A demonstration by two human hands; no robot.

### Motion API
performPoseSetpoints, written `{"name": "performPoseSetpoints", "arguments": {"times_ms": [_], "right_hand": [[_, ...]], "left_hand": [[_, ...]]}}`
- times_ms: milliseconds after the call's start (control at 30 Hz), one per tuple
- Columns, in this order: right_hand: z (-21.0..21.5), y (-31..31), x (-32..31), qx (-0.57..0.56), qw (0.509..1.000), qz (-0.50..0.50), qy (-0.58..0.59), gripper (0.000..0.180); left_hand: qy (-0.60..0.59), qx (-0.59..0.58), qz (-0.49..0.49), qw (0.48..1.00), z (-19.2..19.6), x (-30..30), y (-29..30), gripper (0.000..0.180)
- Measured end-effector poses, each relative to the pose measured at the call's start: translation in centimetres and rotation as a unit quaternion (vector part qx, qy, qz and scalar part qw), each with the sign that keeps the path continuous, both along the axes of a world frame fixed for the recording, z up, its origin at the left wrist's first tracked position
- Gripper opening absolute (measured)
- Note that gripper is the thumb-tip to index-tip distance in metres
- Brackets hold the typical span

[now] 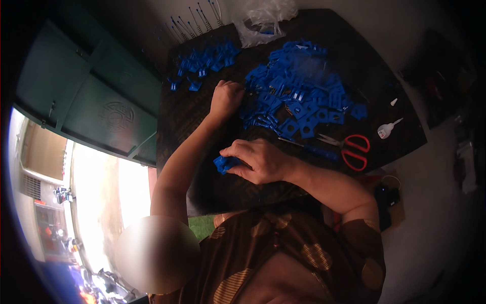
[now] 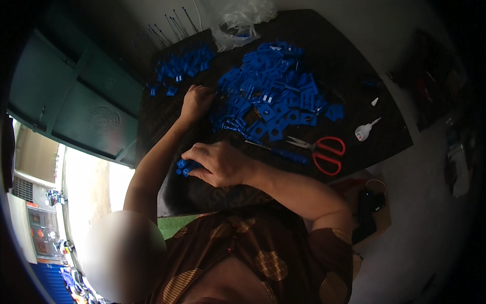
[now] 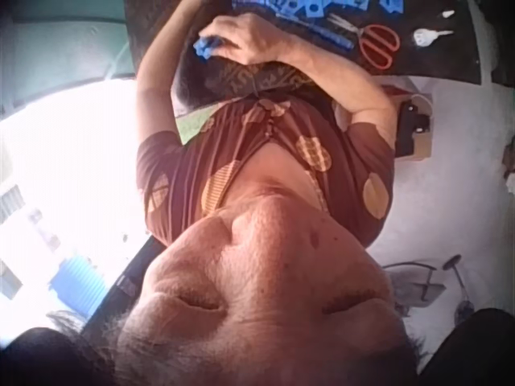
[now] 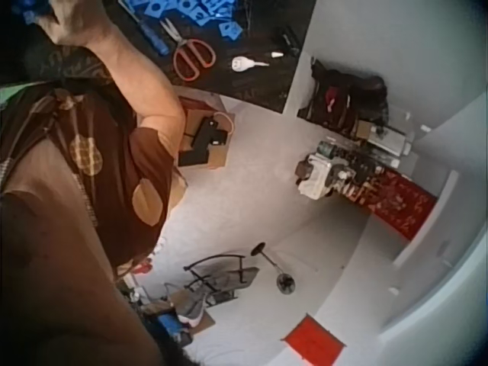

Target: The person assembles small blue plastic components using a screwdriver to secure small screws and applying adhesive from a bottle.

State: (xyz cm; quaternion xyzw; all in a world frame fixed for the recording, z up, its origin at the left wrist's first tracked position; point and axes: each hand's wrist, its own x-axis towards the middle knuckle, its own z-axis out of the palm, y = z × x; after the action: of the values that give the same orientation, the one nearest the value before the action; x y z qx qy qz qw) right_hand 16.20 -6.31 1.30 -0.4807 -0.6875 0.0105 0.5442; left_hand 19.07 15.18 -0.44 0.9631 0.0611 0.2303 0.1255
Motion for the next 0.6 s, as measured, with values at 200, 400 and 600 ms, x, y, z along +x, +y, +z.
{"name": "performPoseSetpoints", "arguments": {"times_ms": [200,400,600], "right_hand": [[-0.3,0.2,-0.1,0.023,1.000,0.000,0.000,0.044],[-0.2,0.3,0.1,0.041,0.999,-0.005,-0.001,0.044],[-0.1,0.2,0.0,0.035,0.999,-0.007,-0.001,0.043]], "left_hand": [[-0.015,0.038,0.022,0.999,-0.8,1.4,-0.4,0.010],[-0.008,0.021,0.056,0.998,-0.7,2.0,-1.0,0.009],[0.011,0.000,0.080,0.997,-0.8,2.2,-0.8,0.011]]}}
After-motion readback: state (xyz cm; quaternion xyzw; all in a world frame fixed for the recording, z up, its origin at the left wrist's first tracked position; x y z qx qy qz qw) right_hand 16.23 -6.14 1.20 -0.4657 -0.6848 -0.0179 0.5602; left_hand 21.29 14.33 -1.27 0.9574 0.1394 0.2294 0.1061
